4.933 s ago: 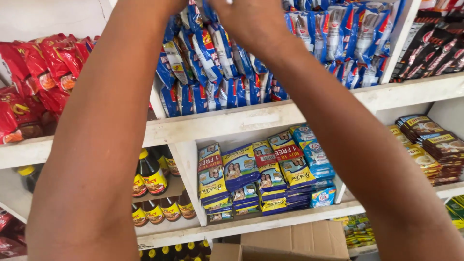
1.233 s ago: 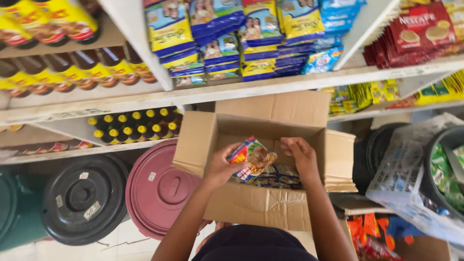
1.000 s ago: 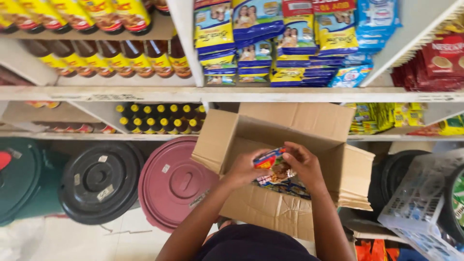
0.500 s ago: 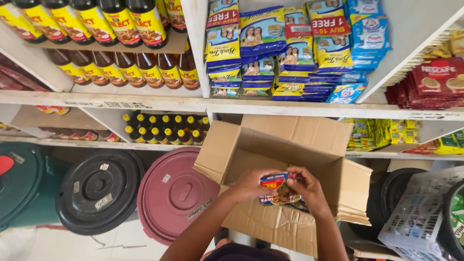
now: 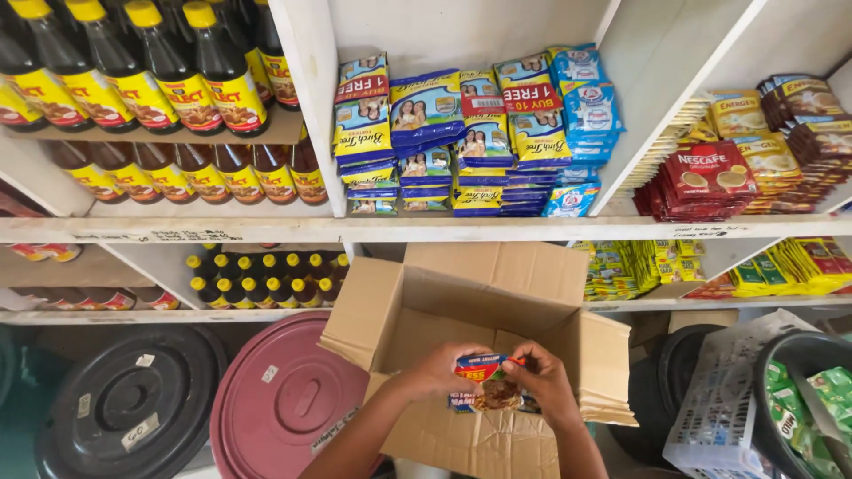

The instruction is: Stocking shelves with instant noodle packets from a box.

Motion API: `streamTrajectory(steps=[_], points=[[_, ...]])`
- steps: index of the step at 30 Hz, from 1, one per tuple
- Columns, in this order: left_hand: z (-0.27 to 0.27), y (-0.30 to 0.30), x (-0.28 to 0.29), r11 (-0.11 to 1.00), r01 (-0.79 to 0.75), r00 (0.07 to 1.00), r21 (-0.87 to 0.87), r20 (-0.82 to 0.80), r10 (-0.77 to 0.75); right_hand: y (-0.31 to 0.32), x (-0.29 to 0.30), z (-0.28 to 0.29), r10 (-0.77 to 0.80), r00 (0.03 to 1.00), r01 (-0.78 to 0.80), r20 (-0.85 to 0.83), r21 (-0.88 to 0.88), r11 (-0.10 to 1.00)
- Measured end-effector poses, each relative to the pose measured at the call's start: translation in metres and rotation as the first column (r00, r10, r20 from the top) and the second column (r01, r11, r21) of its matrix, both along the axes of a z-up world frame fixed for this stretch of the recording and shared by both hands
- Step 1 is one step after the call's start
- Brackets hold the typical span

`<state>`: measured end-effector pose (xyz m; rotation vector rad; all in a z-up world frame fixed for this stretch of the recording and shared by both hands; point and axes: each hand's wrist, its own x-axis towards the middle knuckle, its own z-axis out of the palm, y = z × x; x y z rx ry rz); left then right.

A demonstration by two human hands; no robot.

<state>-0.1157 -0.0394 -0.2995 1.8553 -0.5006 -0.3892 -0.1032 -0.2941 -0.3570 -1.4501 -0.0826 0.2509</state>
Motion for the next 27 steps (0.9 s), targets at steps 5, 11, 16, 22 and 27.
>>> streamTrajectory(steps=[5,11,16,22,27], points=[[0.006,0.002,-0.003,0.984,-0.147,0.939,-0.101,-0.328,0.107,0.001,0.005,-0.002,-0.066,0.996,0.074,-0.065,0.137,0.988],[-0.022,-0.013,0.015,0.798,-0.464,0.874,-0.385,-0.347,0.341,0.019,0.016,-0.018,-0.17,0.957,0.269,-0.235,0.503,0.821],[-0.002,-0.015,0.01,0.789,-0.59,0.806,-0.17,-0.181,0.564,0.04,0.005,-0.007,-0.028,0.909,0.298,-0.415,0.603,0.74],[-0.053,0.01,0.007,0.737,-0.668,0.739,-0.107,-0.215,0.638,0.043,0.005,-0.031,0.037,0.913,0.217,-0.407,0.558,0.801],[-0.117,0.032,0.003,0.707,-0.585,0.81,-0.397,-0.328,0.487,0.049,0.012,0.001,-0.102,0.96,0.199,-0.262,0.38,0.903]])
